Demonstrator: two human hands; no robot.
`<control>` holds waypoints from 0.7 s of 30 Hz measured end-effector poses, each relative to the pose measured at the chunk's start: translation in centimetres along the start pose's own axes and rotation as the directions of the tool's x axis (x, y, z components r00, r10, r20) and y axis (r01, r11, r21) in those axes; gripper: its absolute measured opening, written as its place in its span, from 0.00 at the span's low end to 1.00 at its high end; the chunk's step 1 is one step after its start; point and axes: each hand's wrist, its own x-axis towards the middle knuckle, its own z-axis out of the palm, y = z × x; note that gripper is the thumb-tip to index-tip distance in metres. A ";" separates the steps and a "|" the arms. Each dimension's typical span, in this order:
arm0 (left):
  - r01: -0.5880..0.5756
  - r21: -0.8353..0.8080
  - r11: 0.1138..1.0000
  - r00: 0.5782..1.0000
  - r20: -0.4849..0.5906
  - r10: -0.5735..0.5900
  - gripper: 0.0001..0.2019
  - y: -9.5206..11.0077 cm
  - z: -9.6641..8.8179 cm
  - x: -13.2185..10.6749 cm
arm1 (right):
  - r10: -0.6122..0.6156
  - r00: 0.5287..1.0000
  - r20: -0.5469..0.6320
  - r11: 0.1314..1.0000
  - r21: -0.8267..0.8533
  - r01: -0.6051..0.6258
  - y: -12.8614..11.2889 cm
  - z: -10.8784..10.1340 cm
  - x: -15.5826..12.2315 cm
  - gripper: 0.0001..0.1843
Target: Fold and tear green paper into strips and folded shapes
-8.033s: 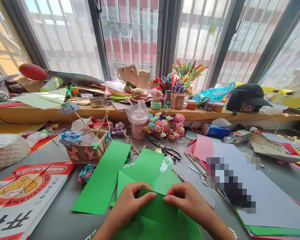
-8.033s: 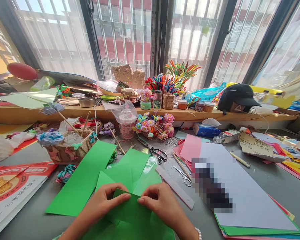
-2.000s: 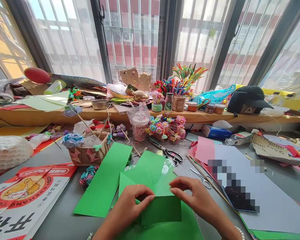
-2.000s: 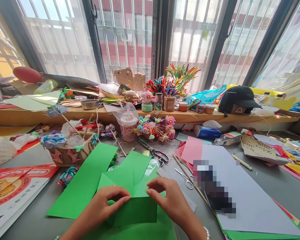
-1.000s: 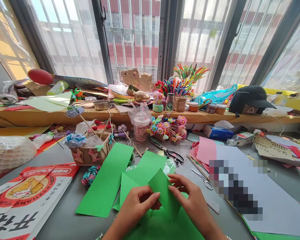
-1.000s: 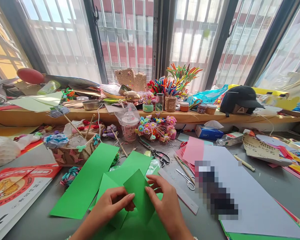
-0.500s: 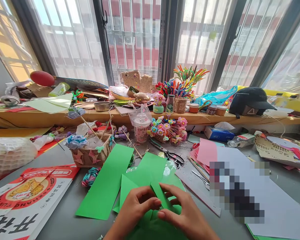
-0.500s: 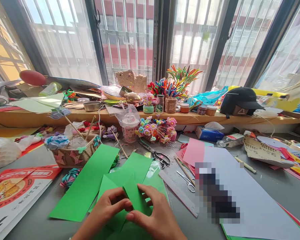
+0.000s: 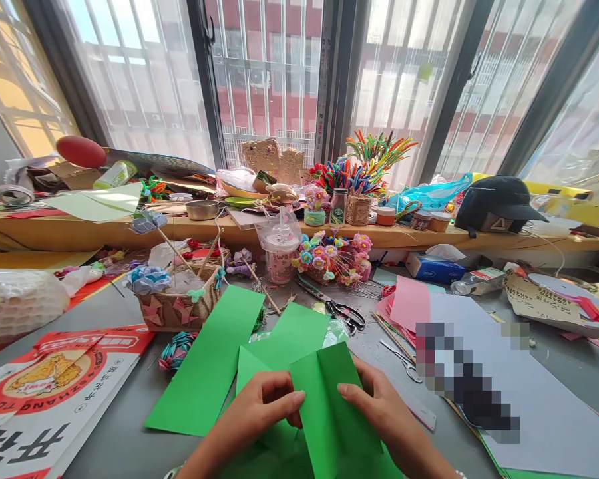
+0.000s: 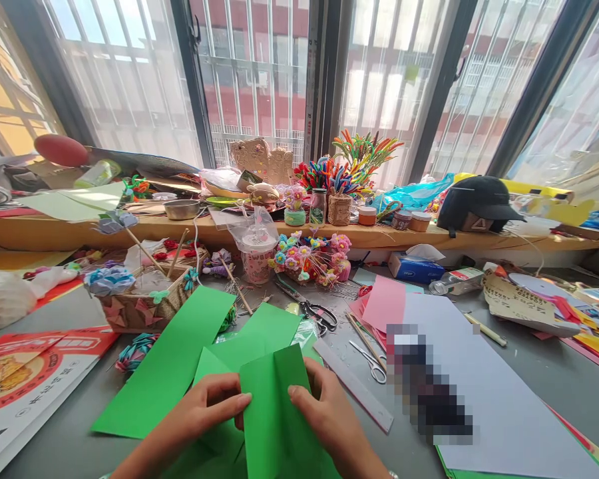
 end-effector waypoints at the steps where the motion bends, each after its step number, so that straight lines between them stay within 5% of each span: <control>1: 0.005 0.005 1.000 1.000 -0.002 -0.005 0.15 -0.1 0.0 0.1 | 0.020 1.000 -0.012 1.000 0.004 -0.020 0.2 -0.1 0.0 0.17; 6: 0.029 0.038 0.999 0.969 -0.248 -0.019 0.15 -0.6 0.1 0.8 | 0.069 0.997 -0.017 0.997 0.025 -0.069 0.8 0.1 -0.1 0.18; 11: 0.058 -0.055 0.997 0.987 -0.145 -0.065 0.15 -0.6 0.8 0.8 | 0.089 0.996 -0.002 0.992 -0.091 -0.089 1.4 0.1 0.2 0.19; 18: 0.050 0.251 0.967 0.971 -0.238 0.012 0.18 -0.4 1.1 0.5 | 0.077 0.989 -0.127 0.944 -0.309 -0.113 1.7 -0.4 0.5 0.17; 21: 0.000 0.379 0.925 0.967 -0.237 0.097 0.11 -0.1 1.4 0.6 | 0.035 0.988 -0.149 0.928 -0.362 -0.087 1.4 0.0 0.5 0.13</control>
